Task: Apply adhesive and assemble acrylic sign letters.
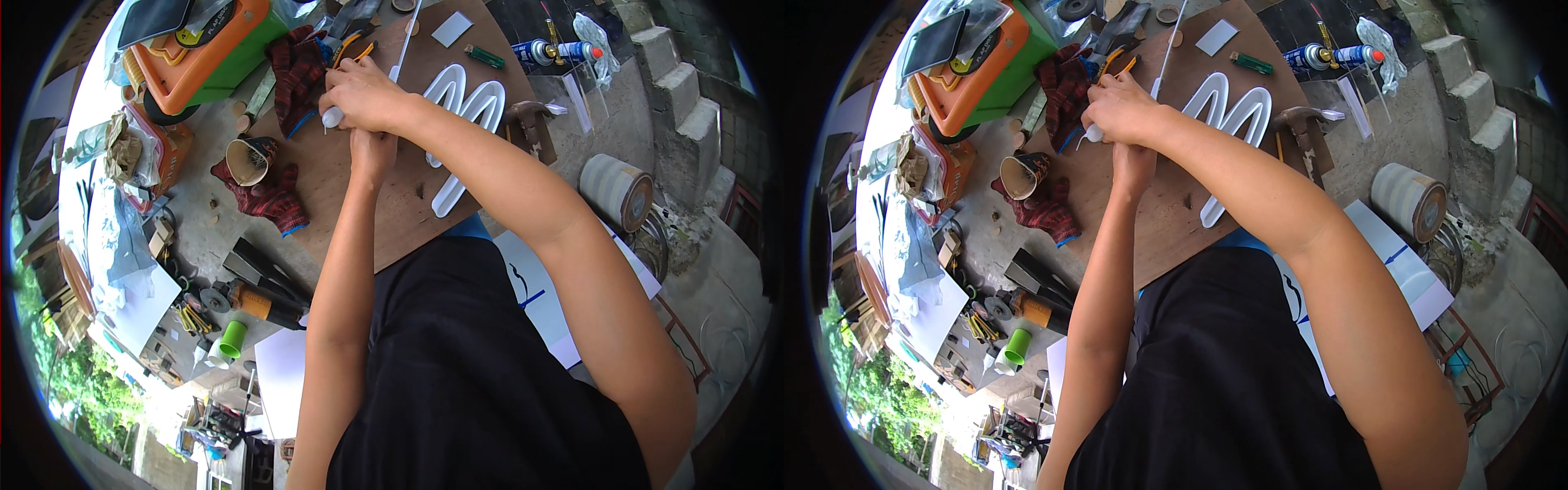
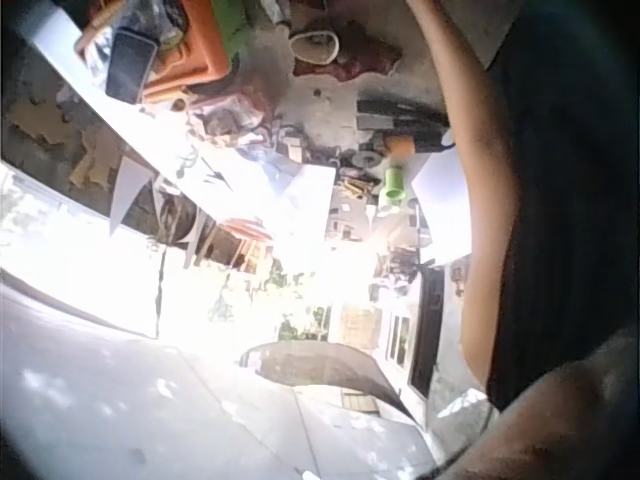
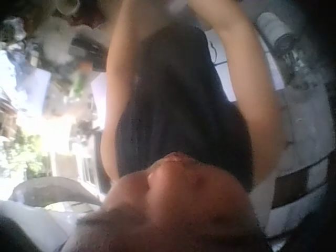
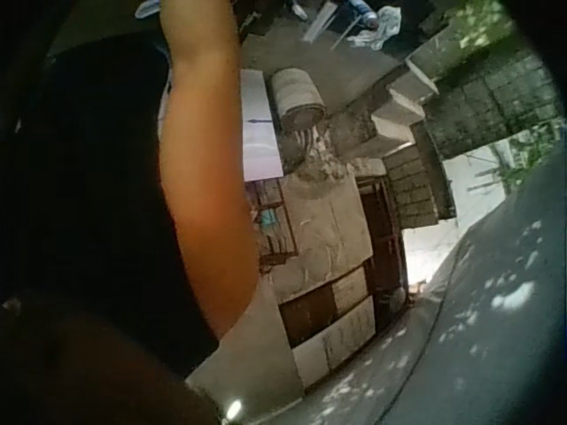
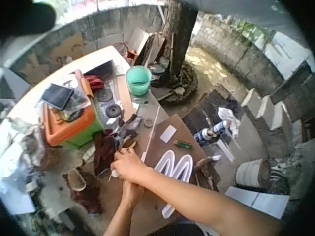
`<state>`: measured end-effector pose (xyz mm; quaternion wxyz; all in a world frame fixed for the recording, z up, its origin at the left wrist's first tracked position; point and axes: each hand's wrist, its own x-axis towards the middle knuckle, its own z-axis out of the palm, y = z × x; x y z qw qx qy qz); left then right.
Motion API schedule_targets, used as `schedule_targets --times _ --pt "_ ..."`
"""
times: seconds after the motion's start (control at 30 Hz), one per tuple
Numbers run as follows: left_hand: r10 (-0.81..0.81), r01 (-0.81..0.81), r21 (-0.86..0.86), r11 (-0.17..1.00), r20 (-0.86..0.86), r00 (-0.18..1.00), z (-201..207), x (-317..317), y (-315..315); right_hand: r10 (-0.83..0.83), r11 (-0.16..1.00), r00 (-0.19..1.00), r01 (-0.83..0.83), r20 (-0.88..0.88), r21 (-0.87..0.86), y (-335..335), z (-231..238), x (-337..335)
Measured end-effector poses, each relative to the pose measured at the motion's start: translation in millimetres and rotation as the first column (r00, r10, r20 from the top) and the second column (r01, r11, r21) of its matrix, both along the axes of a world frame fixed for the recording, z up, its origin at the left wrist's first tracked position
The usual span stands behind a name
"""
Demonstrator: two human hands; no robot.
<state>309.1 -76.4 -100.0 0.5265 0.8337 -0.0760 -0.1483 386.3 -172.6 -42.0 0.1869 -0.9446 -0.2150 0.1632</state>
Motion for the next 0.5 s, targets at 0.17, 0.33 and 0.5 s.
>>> schedule_targets --times 0.17,0.33,0.5 --pt "0.001 -0.001 -0.114 0.994 -0.001 1.0 5 3 -1 -0.245 0.869 0.969 0.227 -0.015 0.439 -15 19 -19" --pt "-0.012 0.011 -0.008 1.0 -0.099 0.995 8 1 -1 -0.586 0.325 0.703 0.659 -0.403 0.678 -58 79 -124" --pt "0.011 -0.016 -0.028 0.999 -0.184 0.983 18 2 3 -0.562 0.048 0.292 0.946 -0.774 0.322 -10 79 -235"
